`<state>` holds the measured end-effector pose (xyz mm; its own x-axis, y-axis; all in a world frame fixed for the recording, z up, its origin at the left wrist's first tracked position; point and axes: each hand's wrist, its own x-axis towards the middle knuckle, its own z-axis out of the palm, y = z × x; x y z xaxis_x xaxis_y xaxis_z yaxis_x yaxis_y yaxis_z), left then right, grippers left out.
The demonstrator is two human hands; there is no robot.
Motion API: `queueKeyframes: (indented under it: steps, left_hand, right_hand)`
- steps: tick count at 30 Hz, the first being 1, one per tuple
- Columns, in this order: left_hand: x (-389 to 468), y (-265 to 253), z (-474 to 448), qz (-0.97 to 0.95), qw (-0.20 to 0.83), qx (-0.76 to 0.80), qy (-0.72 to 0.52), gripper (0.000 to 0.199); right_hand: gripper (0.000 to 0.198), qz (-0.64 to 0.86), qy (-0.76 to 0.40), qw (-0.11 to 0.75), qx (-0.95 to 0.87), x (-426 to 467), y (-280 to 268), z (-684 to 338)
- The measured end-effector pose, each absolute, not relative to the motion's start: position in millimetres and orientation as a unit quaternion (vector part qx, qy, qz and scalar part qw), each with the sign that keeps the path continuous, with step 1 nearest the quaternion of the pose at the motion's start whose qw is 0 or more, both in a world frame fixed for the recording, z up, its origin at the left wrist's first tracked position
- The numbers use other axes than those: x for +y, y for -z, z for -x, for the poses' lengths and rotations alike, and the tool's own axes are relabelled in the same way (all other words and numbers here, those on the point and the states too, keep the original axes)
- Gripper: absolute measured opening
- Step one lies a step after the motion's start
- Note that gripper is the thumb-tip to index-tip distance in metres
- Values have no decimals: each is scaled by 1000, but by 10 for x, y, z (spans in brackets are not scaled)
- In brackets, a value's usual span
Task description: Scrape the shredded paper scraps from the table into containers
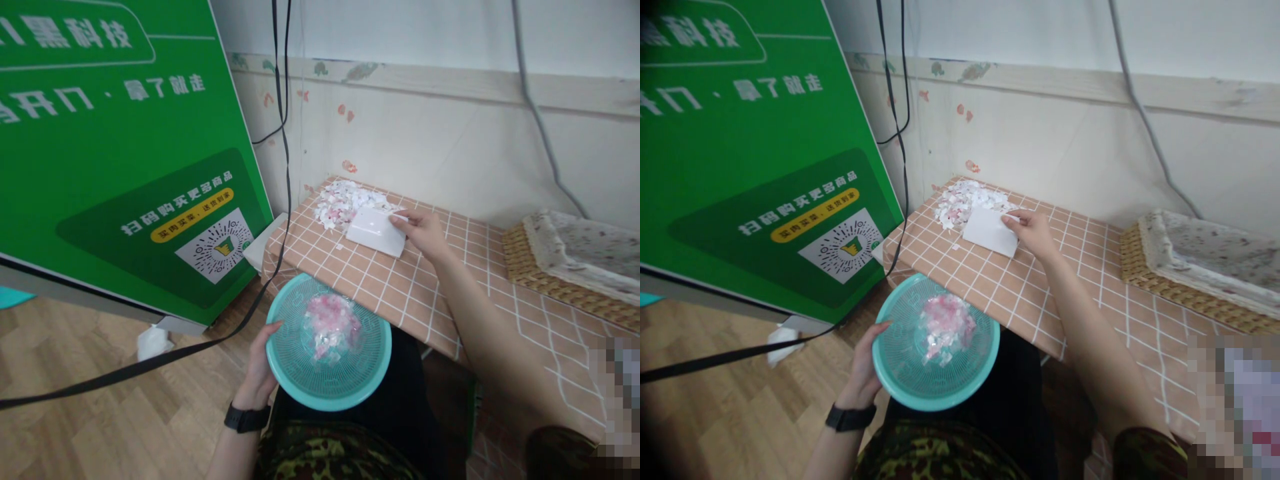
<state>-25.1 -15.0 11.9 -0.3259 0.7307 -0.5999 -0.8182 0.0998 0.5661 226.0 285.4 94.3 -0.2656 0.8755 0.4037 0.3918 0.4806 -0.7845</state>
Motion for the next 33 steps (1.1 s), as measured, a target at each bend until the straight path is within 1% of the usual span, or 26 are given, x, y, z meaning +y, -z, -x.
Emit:
queueKeyframes:
  steps: [3, 8, 14, 19, 24, 29, 33]
  left_hand:
    - [-151, -113, 250, 47, 585, 459, -667, 10]
    - [-153, -102, 253, 47, 583, 458, -670, 9]
    - [-151, -106, 247, 46, 587, 457, -666, 11]
    - [-149, -102, 247, 45, 582, 459, -670, 9]
    - [-149, -108, 246, 51, 587, 459, -665, 8]
    - [-156, -135, 237, 48, 592, 458, -662, 8]
    - [-153, -134, 241, 45, 589, 464, -660, 10]
  right_hand:
    - [41, 443, -268, 451, -727, 2918, -910, -2317]
    - [37, 468, -241, 469, -709, 2957, -845, -2320]
    - [37, 449, -291, 430, -728, 2906, -872, -2285]
    - [39, 430, -316, 445, -720, 2873, -857, -2236]
    - [36, 422, -320, 410, -742, 2847, -904, -2234]
    - [37, 417, -338, 424, -729, 2807, -954, -2230]
    - [36, 390, -335, 396, -761, 2753, -955, -2173]
